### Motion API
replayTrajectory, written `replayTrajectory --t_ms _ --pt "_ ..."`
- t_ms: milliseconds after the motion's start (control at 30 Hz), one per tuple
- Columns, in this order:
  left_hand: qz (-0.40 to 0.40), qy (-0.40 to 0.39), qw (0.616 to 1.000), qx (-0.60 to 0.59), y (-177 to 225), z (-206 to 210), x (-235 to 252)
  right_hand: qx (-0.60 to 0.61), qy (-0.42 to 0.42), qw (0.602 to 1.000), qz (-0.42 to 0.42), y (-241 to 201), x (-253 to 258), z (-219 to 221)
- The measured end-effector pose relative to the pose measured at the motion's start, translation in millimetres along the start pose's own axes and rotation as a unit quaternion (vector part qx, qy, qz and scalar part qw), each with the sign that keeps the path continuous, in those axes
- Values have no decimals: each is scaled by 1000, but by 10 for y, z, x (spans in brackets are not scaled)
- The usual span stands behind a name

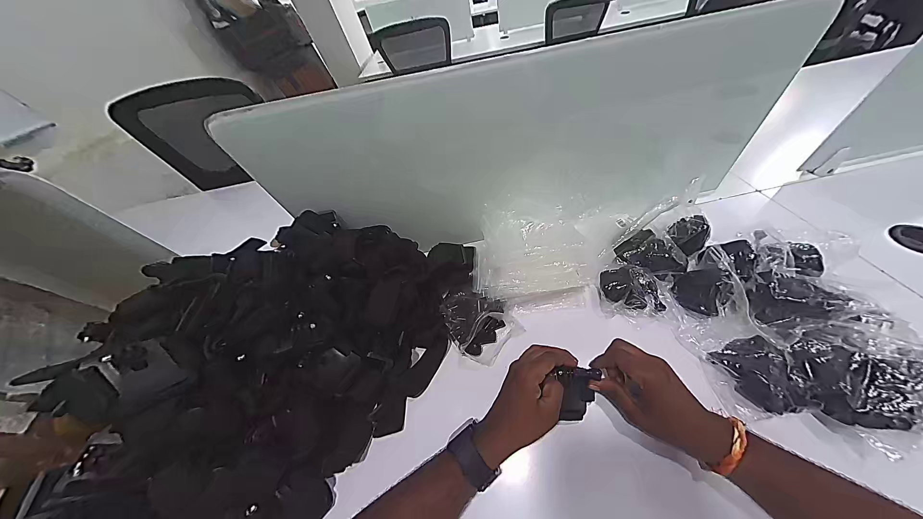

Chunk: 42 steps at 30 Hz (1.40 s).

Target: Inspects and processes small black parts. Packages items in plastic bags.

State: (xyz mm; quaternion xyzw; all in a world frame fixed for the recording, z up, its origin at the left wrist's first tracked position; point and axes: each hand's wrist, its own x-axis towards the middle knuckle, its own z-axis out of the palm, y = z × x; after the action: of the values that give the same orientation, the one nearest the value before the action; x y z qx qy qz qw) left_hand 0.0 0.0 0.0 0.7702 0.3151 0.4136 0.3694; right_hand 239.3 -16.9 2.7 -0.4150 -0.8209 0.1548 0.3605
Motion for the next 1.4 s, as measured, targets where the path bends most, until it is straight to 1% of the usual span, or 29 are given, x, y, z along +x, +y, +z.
replayTrajectory --t_ms 133,233,300,400,500,600,733,900,1167,1400 --pt "1 1 1000 -1 8 -1 -2 -2 8 1000 -19 -85 -13 10" --pt "-3 1 1000 -3 4 1 -1 6 -22 1000 11 -77 -14 -10" --pt "-9 0 1000 -6 3 -1 -1 -12 -35 999 20 -50 -15 -8" --pt "-12 0 1000 -12 5 -2 -2 -30 -27 999 27 -40 -20 15" --pt "-14 2 1000 -8 6 -3 0 6 -9 1000 20 -26 -26 26" --pt "-11 5 1000 -11 6 -8 2 12 9 1000 8 -68 -20 26" --pt "-12 9 1000 -17 2 -9 2 -8 -20 999 26 -84 -24 19" --pt "-9 7 999 -32 -3 -12 3 3 17 1000 18 -50 -30 54" --pt "26 -15 997 -65 -40 -34 -9 1 -3 999 52 -64 -24 13" --pt "5 -1 1000 -19 9 23 -18 -4 -10 999 52 -71 -33 6"
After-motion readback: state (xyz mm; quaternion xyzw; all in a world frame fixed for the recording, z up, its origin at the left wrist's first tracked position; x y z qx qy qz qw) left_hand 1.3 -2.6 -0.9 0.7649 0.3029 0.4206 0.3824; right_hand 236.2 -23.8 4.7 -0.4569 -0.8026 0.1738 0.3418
